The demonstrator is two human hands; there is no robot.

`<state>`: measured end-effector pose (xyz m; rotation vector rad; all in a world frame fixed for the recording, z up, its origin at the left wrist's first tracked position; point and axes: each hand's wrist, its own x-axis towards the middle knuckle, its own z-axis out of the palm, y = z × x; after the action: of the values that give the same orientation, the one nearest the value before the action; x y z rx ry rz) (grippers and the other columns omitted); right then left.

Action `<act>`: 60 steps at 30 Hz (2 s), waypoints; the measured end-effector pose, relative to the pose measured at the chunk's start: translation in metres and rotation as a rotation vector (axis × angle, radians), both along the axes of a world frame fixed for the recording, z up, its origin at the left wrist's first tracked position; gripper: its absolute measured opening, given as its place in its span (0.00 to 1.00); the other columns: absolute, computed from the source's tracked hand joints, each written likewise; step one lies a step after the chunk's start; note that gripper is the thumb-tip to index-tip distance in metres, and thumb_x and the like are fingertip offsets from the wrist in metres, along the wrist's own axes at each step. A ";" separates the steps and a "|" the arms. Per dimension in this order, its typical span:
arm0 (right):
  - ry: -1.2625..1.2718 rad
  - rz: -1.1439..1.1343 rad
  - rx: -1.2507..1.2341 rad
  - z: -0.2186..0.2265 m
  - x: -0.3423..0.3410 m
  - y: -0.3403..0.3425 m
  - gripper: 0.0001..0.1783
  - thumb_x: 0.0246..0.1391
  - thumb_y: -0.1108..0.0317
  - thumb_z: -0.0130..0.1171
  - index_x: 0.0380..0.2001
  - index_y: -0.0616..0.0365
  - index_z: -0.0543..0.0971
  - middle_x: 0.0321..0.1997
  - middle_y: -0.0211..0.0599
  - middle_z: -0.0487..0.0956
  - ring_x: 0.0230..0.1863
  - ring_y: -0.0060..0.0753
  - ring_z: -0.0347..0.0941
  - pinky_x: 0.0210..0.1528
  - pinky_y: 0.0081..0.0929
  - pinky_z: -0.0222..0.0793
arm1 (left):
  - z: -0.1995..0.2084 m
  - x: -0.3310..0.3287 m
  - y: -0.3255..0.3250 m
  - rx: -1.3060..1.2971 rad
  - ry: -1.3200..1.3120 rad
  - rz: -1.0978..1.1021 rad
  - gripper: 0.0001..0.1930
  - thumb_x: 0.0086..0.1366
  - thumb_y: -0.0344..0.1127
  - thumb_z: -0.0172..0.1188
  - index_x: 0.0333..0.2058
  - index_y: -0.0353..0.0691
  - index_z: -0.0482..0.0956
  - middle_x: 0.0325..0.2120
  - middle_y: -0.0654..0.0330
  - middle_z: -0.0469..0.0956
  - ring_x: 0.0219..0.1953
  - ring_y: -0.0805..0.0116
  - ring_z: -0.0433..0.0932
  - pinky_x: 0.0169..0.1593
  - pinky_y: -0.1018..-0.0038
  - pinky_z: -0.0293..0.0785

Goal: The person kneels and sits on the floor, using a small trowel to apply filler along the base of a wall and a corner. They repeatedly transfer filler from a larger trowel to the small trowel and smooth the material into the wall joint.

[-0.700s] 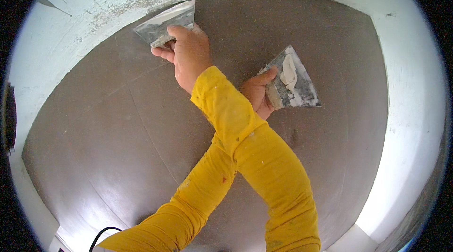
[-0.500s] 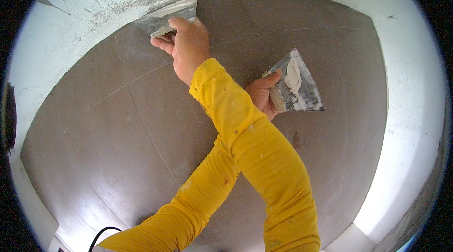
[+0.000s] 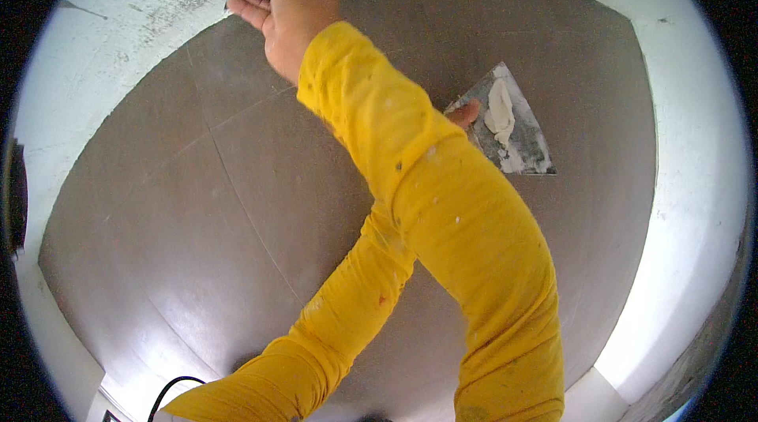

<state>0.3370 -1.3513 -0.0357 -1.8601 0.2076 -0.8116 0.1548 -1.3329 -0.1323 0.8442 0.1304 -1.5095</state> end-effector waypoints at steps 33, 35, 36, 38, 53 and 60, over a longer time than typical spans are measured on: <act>1.038 -0.081 -1.202 0.154 -0.379 -0.006 0.24 0.44 0.77 0.58 0.45 0.40 0.80 0.56 0.31 0.75 0.61 0.45 0.63 0.61 0.46 0.57 | 0.067 0.013 0.014 -0.434 -0.040 -0.451 0.17 0.62 0.45 0.63 0.41 0.36 0.81 0.41 0.56 0.81 0.43 0.65 0.81 0.46 0.80 0.75; 1.033 -0.088 -1.196 0.149 -0.379 -0.006 0.23 0.44 0.78 0.57 0.45 0.42 0.80 0.55 0.32 0.75 0.60 0.44 0.64 0.62 0.46 0.56 | 0.064 0.011 0.012 -0.492 -0.051 -0.456 0.18 0.62 0.45 0.62 0.41 0.36 0.81 0.42 0.56 0.81 0.42 0.65 0.81 0.46 0.79 0.75; 1.079 -0.071 -1.173 0.148 -0.379 -0.005 0.23 0.44 0.78 0.57 0.44 0.43 0.80 0.54 0.32 0.76 0.59 0.44 0.64 0.61 0.46 0.56 | 0.063 0.010 0.011 -0.523 -0.055 -0.460 0.18 0.63 0.45 0.62 0.41 0.36 0.81 0.42 0.56 0.80 0.42 0.65 0.81 0.47 0.79 0.75; 1.205 -0.054 -1.101 0.147 -0.378 -0.001 0.22 0.44 0.79 0.57 0.44 0.44 0.80 0.52 0.32 0.76 0.58 0.44 0.65 0.61 0.46 0.56 | 0.061 0.005 0.008 -0.486 -0.144 -0.452 0.17 0.63 0.45 0.61 0.41 0.36 0.81 0.43 0.55 0.80 0.44 0.65 0.80 0.49 0.78 0.74; 0.276 -0.252 0.552 0.074 -0.276 0.042 0.18 0.54 0.80 0.57 0.49 0.57 0.75 0.55 0.48 0.74 0.53 0.47 0.74 0.54 0.39 0.72 | 0.003 -0.008 0.007 -0.465 -0.193 0.384 0.24 0.70 0.46 0.51 0.57 0.34 0.66 0.51 0.54 0.75 0.54 0.55 0.73 0.61 0.63 0.66; -0.066 0.017 1.447 -0.008 -0.077 0.057 0.17 0.55 0.72 0.58 0.48 0.61 0.71 0.48 0.43 0.74 0.49 0.36 0.73 0.53 0.38 0.69 | 0.041 0.009 -0.002 -0.344 0.553 0.184 0.21 0.70 0.44 0.51 0.55 0.38 0.68 0.50 0.54 0.76 0.52 0.58 0.75 0.59 0.60 0.68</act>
<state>0.2600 -1.2945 -0.0437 -0.4661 0.5513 -0.4446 0.1636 -1.3344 -0.0917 0.1237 0.3342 -1.4998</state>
